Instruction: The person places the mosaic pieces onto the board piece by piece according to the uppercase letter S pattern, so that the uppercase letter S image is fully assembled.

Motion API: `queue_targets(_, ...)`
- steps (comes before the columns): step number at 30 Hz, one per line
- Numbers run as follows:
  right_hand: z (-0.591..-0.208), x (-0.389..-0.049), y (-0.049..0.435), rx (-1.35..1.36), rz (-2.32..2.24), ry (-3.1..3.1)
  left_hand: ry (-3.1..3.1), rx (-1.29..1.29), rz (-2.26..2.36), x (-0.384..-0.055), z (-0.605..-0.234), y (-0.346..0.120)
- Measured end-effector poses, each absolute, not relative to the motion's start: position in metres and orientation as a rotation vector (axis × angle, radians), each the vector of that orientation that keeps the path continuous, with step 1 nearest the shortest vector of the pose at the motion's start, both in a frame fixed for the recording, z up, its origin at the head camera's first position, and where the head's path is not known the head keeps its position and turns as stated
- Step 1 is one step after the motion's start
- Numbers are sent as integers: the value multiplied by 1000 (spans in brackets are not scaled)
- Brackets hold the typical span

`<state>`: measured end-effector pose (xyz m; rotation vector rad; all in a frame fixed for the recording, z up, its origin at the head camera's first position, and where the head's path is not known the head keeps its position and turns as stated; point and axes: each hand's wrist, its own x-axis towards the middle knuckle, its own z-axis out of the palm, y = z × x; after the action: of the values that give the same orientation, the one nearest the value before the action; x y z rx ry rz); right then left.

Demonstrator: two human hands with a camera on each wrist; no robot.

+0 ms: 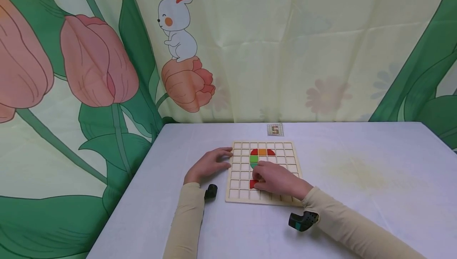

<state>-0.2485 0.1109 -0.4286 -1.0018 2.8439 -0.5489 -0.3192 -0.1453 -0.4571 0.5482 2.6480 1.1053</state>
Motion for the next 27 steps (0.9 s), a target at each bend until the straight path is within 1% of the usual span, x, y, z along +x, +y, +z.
queue_targets(5, -429, -248, 114, -1007, -591, 2850, 2646, 558, 1105, -321, -458, -145)
queue_targets(14, -430, -247, 113, -1133, -652, 2839, 2642, 576, 1104, -322, -457, -144)
queue_targets(18, -422, -253, 123, -1050, -713, 2846, 2645, 591, 1101, -322, -457, -144)
queue_targets(24, -406, -267, 164, -797, -880, 2917, 2663, 613, 1084, -321, -458, -145)
queue_targets(27, -407, -268, 179, -750, -878, 2905, 2665, 603, 1080, -320, -457, -145)
